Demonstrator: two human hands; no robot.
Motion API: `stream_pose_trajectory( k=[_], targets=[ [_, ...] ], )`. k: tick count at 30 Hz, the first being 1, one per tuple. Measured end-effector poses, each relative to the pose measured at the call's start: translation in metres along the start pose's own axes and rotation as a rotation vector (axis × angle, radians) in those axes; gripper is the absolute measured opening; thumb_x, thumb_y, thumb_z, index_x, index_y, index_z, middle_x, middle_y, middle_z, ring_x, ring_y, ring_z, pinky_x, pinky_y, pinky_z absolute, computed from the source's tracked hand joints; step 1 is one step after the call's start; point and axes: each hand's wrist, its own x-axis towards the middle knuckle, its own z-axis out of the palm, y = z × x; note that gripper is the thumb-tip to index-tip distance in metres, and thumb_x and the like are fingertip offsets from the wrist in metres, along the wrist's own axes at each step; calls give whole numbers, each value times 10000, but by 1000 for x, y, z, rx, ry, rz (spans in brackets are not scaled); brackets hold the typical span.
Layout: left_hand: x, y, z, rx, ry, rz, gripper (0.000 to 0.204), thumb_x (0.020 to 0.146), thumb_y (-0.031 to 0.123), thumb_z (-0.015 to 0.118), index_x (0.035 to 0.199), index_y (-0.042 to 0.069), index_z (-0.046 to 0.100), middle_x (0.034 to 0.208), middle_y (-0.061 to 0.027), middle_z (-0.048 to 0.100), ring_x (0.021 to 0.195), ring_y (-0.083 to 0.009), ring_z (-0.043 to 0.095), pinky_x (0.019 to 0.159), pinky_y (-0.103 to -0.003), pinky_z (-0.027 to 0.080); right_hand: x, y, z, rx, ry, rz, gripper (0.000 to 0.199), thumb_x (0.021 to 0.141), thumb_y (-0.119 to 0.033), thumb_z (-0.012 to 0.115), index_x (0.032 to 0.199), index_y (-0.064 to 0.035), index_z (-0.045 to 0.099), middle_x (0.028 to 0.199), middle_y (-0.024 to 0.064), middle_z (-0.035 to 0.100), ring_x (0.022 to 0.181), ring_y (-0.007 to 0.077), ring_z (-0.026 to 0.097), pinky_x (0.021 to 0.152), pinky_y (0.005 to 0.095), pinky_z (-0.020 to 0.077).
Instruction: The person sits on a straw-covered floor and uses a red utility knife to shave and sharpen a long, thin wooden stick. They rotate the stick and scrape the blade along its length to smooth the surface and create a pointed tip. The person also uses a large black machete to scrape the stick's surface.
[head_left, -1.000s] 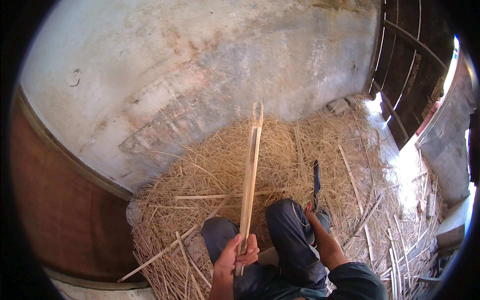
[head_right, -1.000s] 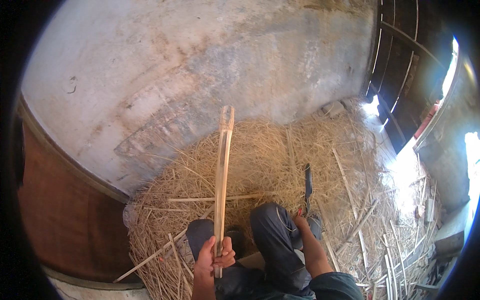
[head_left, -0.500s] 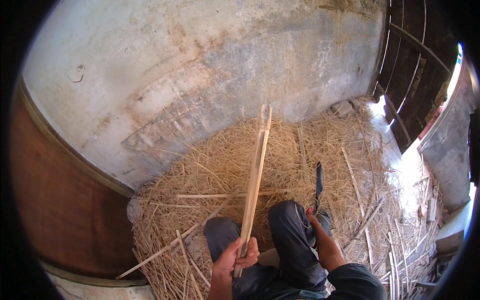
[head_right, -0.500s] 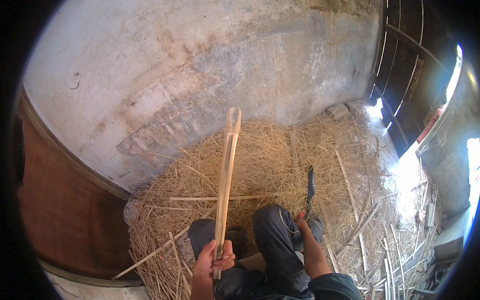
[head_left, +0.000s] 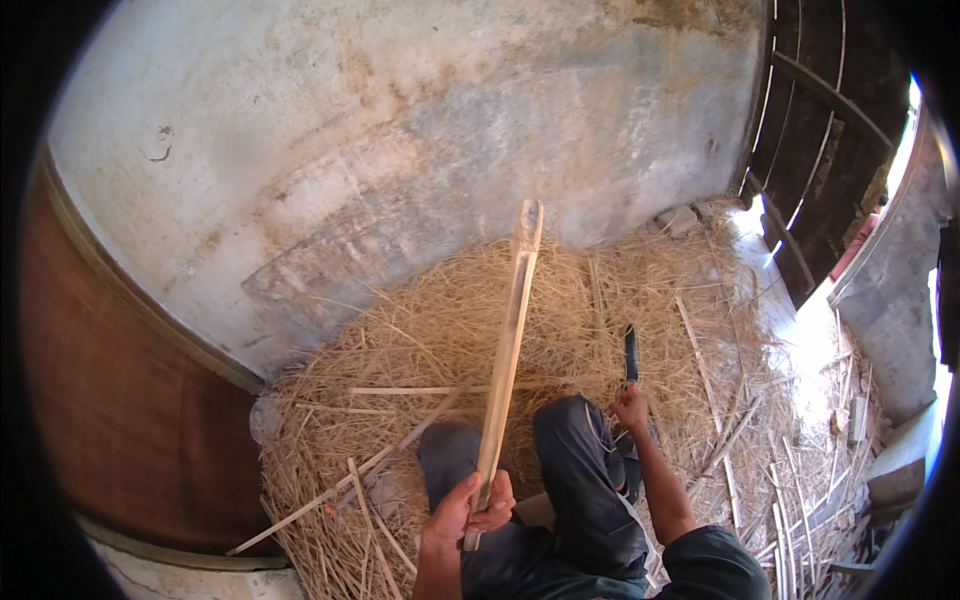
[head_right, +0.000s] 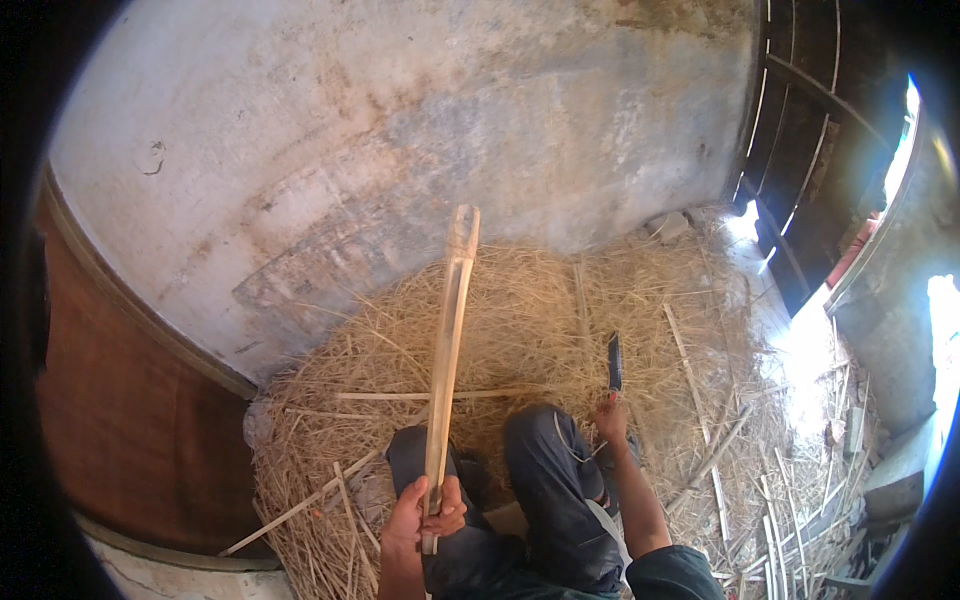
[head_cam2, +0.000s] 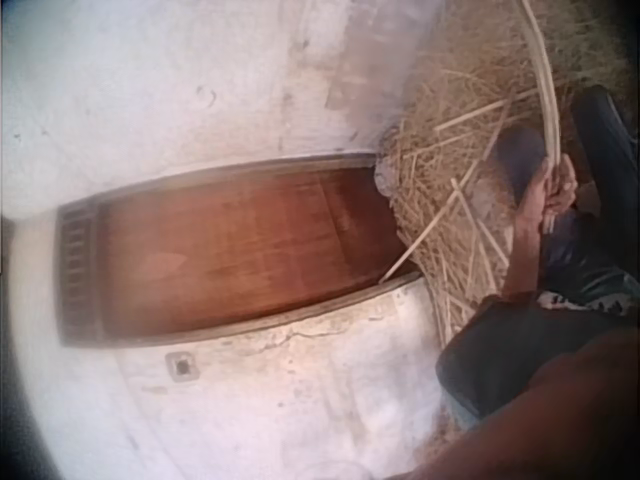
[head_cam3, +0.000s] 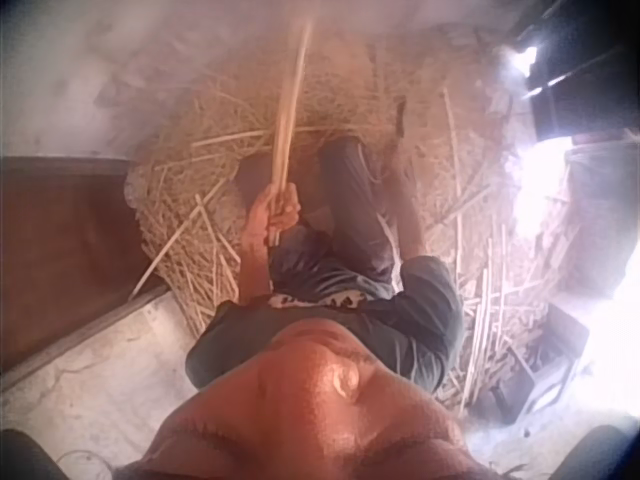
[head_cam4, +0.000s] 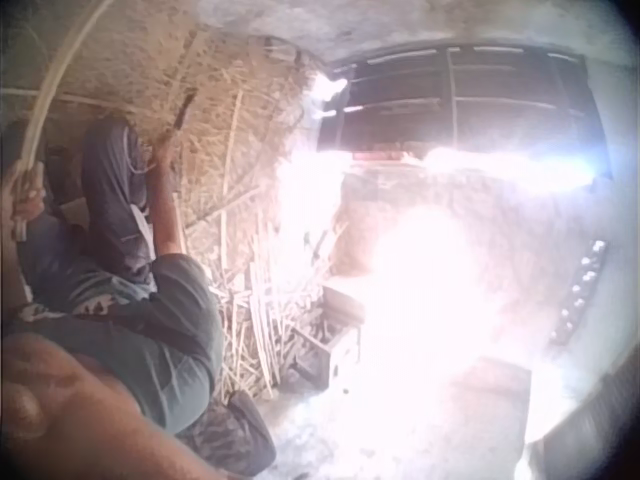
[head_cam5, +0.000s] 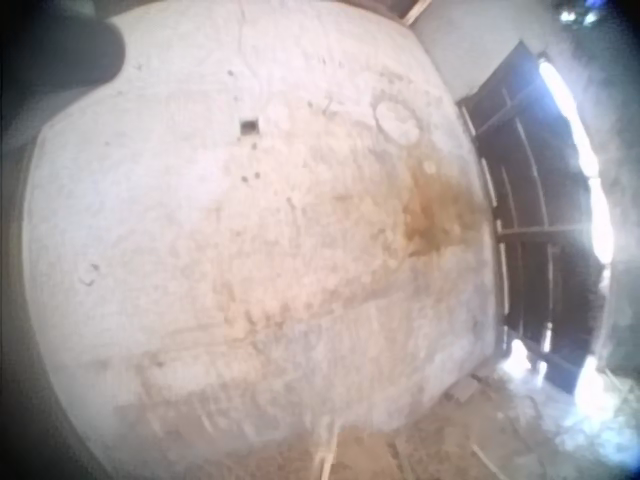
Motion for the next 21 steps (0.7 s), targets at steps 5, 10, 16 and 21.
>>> stream_pose_trajectory(
  k=[5, 10, 16, 21],
  targets=[
    [1, 3, 11, 21, -17, 40, 661, 1023, 729, 479, 872, 86, 516, 556, 57, 310, 431, -35, 274, 396, -223, 212, 33, -38, -56, 190, -52, -17, 345, 860, -127, 803, 1166, -23, 683, 855, 89, 723, 673, 173, 707, 593, 331, 558],
    [-11, 2, 7, 40, -34, 93, 655, 1033, 715, 471, 865, 84, 521, 540, 52, 309, 421, -40, 262, 399, -227, 220, 21, -98, -91, 294, -173, 54, 357, 926, -139, 766, 1229, 1, 640, 824, 59, 691, 632, 133, 666, 566, 296, 531],
    [-17, 2, 11, 43, -13, 140, 648, 1044, 702, 461, 852, 85, 519, 530, 50, 313, 401, -44, 256, 387, -229, 222, -39, -148, -109, 589, -276, 216, 258, 975, -200, 707, 1138, -2, 682, 736, -13, 589, 514, 79, 489, 498, 255, 363],
    [-21, 1, 8, 53, -27, 137, 648, 1045, 701, 459, 849, 86, 515, 528, 47, 323, 397, -45, 256, 387, -230, 223, -77, -145, -106, 1210, -815, 234, 342, 981, -189, 601, 1246, 26, 612, 840, 88, 660, 625, 181, 610, 589, 288, 494]
  ],
)
